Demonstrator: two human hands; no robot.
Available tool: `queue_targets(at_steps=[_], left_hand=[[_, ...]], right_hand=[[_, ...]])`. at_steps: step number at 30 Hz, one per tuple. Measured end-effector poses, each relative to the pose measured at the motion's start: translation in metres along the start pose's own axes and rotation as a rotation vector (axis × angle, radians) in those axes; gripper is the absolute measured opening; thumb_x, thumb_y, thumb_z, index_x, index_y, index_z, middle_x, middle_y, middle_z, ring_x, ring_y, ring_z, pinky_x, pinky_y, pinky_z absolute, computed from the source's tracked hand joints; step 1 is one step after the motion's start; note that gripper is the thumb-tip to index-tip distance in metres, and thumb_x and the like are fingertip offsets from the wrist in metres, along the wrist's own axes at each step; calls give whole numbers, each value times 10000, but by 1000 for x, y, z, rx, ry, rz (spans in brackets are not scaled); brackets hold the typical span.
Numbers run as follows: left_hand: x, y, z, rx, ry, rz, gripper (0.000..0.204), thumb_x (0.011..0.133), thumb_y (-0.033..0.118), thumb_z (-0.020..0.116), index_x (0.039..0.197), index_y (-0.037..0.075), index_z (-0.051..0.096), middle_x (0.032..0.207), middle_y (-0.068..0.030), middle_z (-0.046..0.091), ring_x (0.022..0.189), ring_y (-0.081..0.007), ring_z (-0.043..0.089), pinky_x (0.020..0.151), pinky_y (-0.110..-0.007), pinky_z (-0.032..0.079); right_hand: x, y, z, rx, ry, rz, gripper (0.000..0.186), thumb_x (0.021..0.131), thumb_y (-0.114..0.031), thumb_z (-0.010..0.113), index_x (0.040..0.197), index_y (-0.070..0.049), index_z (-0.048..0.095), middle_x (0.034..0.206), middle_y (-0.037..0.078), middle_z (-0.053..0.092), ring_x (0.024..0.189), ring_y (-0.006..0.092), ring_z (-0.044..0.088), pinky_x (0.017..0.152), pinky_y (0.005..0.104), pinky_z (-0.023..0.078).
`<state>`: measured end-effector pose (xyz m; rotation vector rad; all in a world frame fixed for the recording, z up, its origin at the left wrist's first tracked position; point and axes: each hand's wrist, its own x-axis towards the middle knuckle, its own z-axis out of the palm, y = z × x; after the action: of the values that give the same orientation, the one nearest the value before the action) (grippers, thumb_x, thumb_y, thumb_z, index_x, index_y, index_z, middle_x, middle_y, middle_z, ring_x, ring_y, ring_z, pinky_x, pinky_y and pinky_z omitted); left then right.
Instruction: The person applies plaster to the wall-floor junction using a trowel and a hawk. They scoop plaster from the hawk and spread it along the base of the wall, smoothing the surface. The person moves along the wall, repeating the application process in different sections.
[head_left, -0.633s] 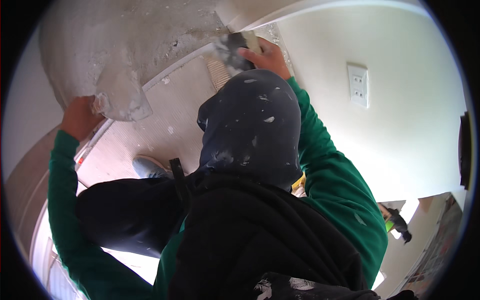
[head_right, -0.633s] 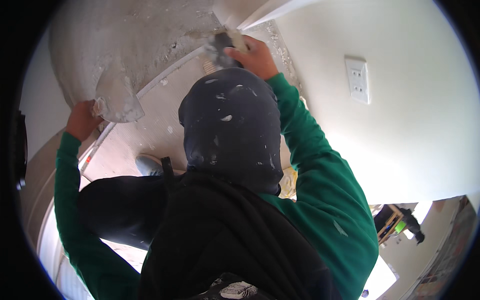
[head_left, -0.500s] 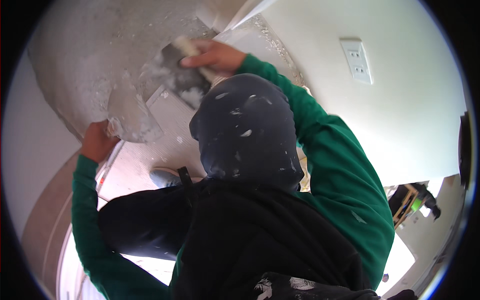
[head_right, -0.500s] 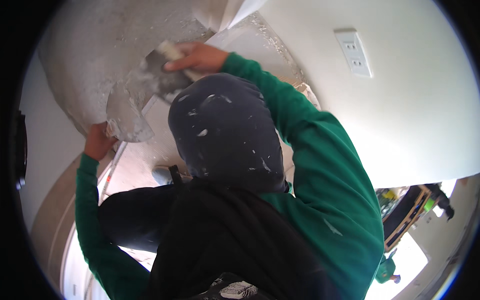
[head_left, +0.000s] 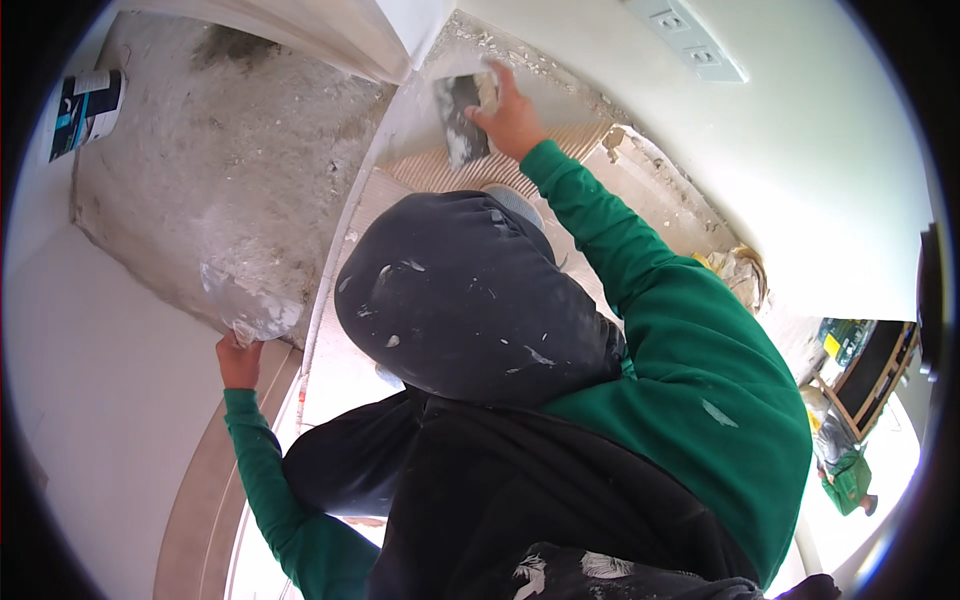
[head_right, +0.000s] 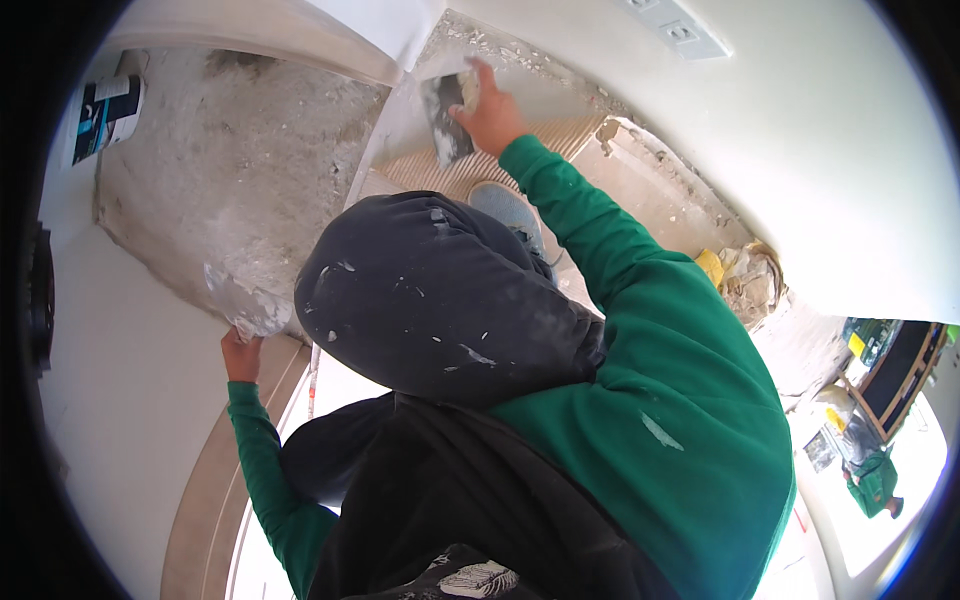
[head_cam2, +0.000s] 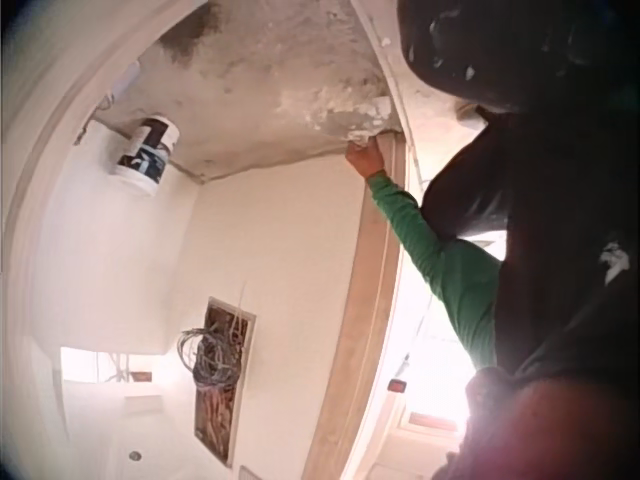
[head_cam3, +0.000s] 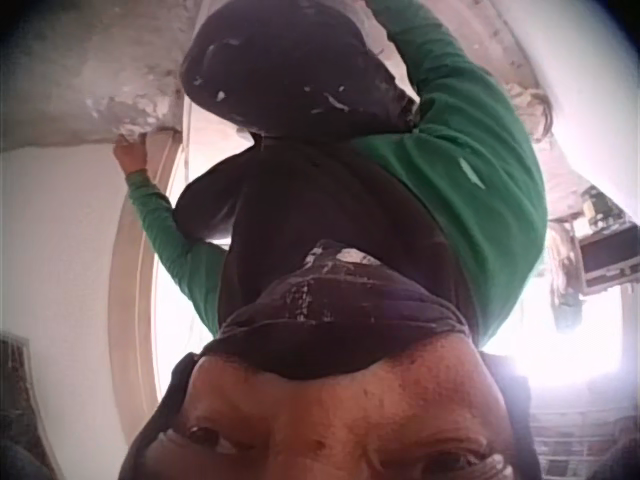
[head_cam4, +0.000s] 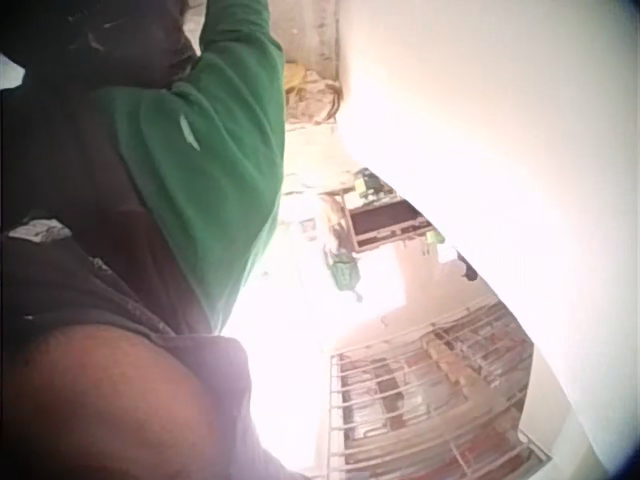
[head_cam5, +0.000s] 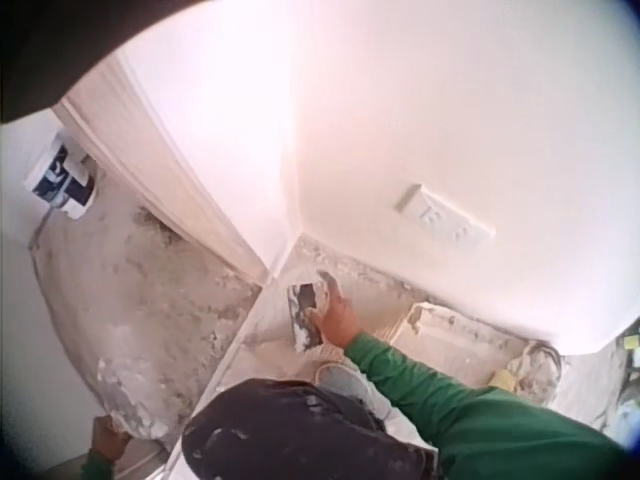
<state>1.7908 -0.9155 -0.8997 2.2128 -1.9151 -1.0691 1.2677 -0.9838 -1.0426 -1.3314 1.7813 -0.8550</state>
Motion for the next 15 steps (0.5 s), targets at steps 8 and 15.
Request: queue_targets(at_steps=[8,15], left_hand=[[-14,-55,-8,28,35,-168,294,763,137,716,961,-69,642,814,-139,691,740,-167,634,691,-318,490],[-18,-69,-14,-7,86,-175,263,761,148,719,898,-58,633,680,-89,635,570,-138,537,550,-321,444]], right_hand=[[16,-16,-40,1107,-413,20,666,821,-259,734,1368,-44,422,1085,96,648,994,195,623,884,342,504],[19,31,7,678,-13,367,508,810,-336,753,1091,40,560,917,48,573,821,143,566,771,332,516]])
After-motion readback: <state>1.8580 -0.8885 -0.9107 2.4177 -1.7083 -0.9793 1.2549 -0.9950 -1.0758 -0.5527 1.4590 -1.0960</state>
